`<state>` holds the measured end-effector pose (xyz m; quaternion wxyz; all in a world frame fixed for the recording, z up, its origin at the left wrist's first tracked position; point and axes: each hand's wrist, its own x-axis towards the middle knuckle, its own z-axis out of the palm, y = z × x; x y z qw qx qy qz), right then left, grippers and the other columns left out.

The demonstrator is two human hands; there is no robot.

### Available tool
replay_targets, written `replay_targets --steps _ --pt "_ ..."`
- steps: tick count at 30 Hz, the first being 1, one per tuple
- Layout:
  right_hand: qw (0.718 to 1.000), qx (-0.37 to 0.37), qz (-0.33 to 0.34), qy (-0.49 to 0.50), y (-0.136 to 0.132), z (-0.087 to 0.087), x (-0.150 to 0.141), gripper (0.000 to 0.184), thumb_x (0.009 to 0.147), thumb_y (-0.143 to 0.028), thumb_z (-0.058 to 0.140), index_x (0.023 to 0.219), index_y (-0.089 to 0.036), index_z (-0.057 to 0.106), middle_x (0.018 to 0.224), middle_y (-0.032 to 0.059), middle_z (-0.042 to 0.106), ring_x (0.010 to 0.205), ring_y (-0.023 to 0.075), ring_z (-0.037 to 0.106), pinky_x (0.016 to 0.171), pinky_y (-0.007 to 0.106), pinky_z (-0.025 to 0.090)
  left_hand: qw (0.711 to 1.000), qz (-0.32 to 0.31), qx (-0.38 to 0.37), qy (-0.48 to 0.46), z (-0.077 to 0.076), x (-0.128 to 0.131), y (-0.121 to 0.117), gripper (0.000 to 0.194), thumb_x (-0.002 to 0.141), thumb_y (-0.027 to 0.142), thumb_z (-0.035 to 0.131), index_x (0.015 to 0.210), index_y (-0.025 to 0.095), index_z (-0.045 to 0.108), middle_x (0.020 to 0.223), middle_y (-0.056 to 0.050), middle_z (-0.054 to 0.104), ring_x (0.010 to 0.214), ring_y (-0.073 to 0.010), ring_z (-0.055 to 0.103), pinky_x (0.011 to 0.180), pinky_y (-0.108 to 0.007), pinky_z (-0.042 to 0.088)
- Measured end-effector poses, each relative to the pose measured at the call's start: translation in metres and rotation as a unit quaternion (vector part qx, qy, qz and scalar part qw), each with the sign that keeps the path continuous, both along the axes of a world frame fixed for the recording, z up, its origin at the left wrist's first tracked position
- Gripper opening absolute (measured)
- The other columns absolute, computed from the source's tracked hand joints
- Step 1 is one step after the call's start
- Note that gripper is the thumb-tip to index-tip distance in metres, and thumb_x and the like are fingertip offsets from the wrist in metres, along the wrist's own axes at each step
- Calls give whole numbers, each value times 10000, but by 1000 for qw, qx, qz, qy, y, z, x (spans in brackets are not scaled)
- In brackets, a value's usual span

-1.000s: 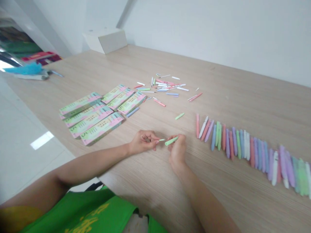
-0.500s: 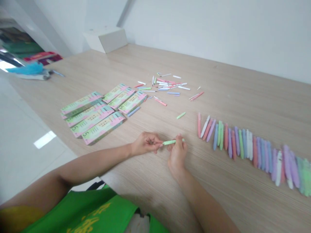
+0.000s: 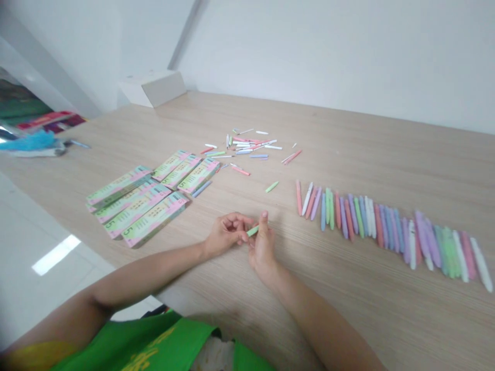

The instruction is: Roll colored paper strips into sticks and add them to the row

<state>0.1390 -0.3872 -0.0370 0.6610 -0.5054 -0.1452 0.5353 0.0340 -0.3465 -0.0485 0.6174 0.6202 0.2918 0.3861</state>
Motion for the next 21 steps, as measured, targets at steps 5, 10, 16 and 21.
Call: replay_targets --steps 5,10,16,21 --pt "997 -48 9 53 -4 3 -5 492 874 -632 365 697 -192 495 464 -64 400 397 78 370 367 191 250 962 -2 273 6 9 -5 2 391 858 491 580 961 136 708 726 -82 660 738 -148 604 729 -278 488" --pt "980 42 -18 -193 -4 -13 2 293 827 -349 500 1085 -213 526 904 50 609 810 186 591 641 294 481 921 187 342 24 15 -12 8 317 927 399 500 877 142 678 614 -41 604 631 -126 559 621 -246 454" --pt "800 178 -41 -571 -6 -20 3 315 766 -205 478 1029 -229 649 1129 99 539 1107 300 444 982 548 306 890 235 368 132 25 -12 10 255 871 381 598 751 167 668 578 -22 581 559 -113 522 531 -231 403" --pt "852 276 12 -444 -11 -27 -8 186 825 -237 450 844 -285 629 919 33 615 924 256 542 842 460 418 836 164 485 196 30 -6 -11 216 879 364 586 813 176 669 589 -40 631 578 -144 545 576 -269 415"
